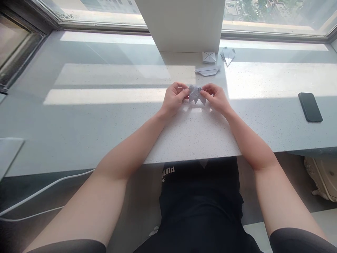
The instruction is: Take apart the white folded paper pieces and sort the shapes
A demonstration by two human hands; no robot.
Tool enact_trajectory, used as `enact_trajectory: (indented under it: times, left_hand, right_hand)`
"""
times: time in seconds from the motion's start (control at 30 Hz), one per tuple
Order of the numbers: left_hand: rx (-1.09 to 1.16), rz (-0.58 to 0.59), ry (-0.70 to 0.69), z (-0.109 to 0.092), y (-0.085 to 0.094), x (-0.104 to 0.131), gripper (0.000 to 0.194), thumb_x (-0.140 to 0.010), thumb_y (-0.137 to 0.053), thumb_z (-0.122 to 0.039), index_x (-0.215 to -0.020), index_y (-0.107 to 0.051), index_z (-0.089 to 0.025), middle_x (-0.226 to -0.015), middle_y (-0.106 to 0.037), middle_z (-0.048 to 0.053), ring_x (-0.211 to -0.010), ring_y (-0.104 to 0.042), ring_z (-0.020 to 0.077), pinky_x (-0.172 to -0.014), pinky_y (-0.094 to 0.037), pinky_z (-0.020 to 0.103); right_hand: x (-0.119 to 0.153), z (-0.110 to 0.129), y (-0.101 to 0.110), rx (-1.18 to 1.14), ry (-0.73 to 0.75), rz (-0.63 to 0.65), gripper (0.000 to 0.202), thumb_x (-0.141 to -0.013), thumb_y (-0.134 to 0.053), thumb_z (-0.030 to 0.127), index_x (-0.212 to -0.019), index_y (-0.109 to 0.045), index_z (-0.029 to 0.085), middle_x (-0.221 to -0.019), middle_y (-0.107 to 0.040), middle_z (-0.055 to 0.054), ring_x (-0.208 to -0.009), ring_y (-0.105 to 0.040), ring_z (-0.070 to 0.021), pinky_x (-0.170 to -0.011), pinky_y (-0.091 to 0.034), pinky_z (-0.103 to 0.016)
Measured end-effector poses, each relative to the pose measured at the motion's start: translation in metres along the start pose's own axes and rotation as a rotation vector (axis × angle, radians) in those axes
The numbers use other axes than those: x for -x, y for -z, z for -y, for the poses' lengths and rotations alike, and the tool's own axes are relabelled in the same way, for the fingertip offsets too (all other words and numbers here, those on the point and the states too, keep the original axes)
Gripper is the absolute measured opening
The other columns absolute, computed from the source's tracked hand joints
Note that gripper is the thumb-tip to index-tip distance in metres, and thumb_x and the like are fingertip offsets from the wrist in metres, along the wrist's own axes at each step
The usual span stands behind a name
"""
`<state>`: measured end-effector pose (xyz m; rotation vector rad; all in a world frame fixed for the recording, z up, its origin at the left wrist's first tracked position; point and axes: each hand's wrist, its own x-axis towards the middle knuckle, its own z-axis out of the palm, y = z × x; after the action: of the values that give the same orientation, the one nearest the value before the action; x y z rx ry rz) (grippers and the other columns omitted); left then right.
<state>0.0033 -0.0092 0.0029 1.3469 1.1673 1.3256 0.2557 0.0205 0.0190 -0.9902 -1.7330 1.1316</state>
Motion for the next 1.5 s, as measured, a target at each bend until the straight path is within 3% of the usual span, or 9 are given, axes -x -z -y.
enact_trajectory:
  times: [0.3, 0.6, 0.87, 1.13, 1.4, 1.5]
  left_hand:
    - [0.014, 0.048, -0.036, -0.004, 0.001, 0.001, 0.055, -0.101, -0.1, -0.072, -0.094, -0.067, -0.029, -0.091, -0.081, 0.006, -0.084, -0.076, 0.0237, -0.077, -0.068, 0.04]
    - [0.067, 0.079, 0.003, -0.007, -0.005, 0.003, 0.034, -0.101, -0.098, -0.049, -0.1, -0.071, -0.028, -0.1, -0.086, 0.006, -0.087, -0.079, 0.0218, -0.079, -0.069, 0.036]
    - [0.006, 0.101, -0.042, -0.005, -0.004, 0.005, 0.056, -0.098, -0.105, -0.072, -0.1, -0.069, -0.029, -0.097, -0.085, 0.006, -0.088, -0.081, 0.0231, -0.075, -0.065, 0.036]
    - [0.002, 0.048, -0.042, 0.003, -0.003, 0.002, 0.061, -0.099, -0.106, -0.077, -0.098, -0.07, -0.027, -0.094, -0.087, 0.006, -0.084, -0.082, 0.0227, -0.07, -0.063, 0.034]
    - [-0.014, 0.016, -0.053, 0.005, -0.007, 0.002, 0.061, -0.102, -0.102, -0.079, -0.098, -0.069, -0.028, -0.095, -0.087, 0.006, -0.089, -0.083, 0.0232, -0.077, -0.067, 0.036]
    - [-0.093, 0.005, -0.112, 0.0, -0.008, 0.005, 0.059, -0.104, -0.1, -0.078, -0.1, -0.07, -0.028, -0.1, -0.087, 0.007, -0.097, -0.086, 0.0254, -0.086, -0.07, 0.039]
  right_hand:
    - [-0.001, 0.001, -0.003, -0.006, 0.013, -0.024, 0.063, -0.094, -0.103, 0.088, -0.105, -0.08, 0.03, -0.094, -0.078, -0.002, -0.092, -0.074, -0.0229, -0.085, -0.066, -0.039]
    - [0.0, 0.006, -0.005, 0.013, 0.03, -0.052, 0.074, -0.09, -0.099, 0.1, -0.103, -0.08, 0.03, -0.096, -0.079, -0.003, -0.086, -0.071, -0.0213, -0.077, -0.063, -0.038]
    - [0.004, 0.011, -0.007, 0.032, 0.025, -0.036, 0.074, -0.092, -0.097, 0.101, -0.105, -0.077, 0.03, -0.098, -0.079, -0.004, -0.088, -0.073, -0.023, -0.077, -0.065, -0.039]
    - [0.002, -0.001, -0.006, 0.055, 0.029, -0.046, 0.075, -0.093, -0.097, 0.1, -0.12, -0.076, 0.033, -0.118, -0.081, -0.006, -0.1, -0.076, -0.0244, -0.082, -0.067, -0.039]
    - [0.0, -0.004, -0.011, -0.068, 0.048, 0.004, 0.077, -0.088, -0.099, 0.102, -0.115, -0.077, 0.033, -0.108, -0.08, -0.004, -0.1, -0.078, -0.0253, -0.083, -0.068, -0.041]
    - [-0.006, -0.01, 0.002, -0.049, 0.053, -0.015, 0.07, -0.094, -0.099, 0.096, -0.115, -0.077, 0.032, -0.103, -0.079, -0.003, -0.098, -0.077, -0.0246, -0.086, -0.069, -0.043]
